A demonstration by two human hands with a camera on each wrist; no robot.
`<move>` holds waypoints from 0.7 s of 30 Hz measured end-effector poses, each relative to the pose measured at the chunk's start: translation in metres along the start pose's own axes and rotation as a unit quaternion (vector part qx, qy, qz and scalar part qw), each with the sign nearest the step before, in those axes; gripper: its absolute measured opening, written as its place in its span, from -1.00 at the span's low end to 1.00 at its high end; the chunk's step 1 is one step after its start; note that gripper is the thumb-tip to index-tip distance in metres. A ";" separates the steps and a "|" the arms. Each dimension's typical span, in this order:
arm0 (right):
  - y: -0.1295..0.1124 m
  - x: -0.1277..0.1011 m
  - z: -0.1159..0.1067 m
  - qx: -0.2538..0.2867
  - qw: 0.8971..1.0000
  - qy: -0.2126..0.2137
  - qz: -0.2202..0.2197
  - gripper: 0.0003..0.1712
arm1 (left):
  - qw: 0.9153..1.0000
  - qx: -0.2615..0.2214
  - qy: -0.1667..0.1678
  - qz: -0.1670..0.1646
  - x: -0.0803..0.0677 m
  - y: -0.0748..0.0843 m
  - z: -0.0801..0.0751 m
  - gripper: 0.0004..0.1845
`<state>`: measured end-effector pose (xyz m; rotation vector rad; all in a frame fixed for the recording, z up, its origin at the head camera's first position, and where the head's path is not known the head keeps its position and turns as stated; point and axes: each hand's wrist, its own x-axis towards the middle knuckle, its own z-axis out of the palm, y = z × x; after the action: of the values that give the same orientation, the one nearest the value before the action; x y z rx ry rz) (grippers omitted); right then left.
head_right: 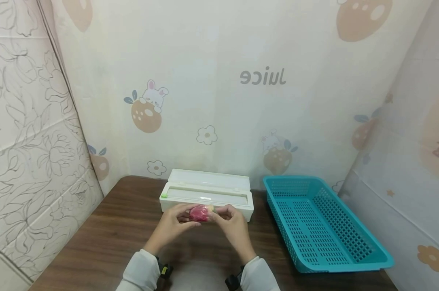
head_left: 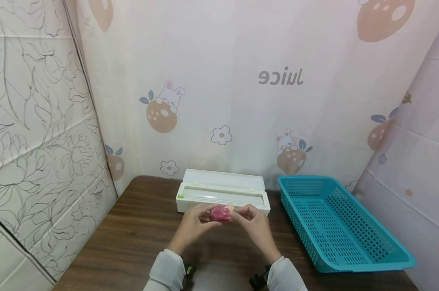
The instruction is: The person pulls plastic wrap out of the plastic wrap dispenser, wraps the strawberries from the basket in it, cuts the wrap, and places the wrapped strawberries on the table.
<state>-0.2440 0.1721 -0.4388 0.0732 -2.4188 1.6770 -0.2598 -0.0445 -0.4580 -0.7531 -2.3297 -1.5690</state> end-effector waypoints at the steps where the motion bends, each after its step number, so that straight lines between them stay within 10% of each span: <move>1: 0.000 0.000 0.000 0.003 1.000 0.002 -0.004 -0.48 | 1.000 0.000 0.002 0.000 0.000 0.000 0.000 -0.47; 12: 0.002 0.001 -0.010 -0.033 0.987 -0.132 -0.090 -0.50 | 0.999 -0.034 -0.016 0.014 -0.002 0.000 -0.001 -0.46; 21: 0.003 0.002 -0.010 -0.023 0.988 -0.139 -0.057 -0.45 | 1.000 -0.026 0.004 0.004 -0.003 0.000 0.002 -0.47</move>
<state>-0.2455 0.1825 -0.4375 0.4587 -2.5910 1.6548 -0.2566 -0.0435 -0.4600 -0.7639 -2.2864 -1.6313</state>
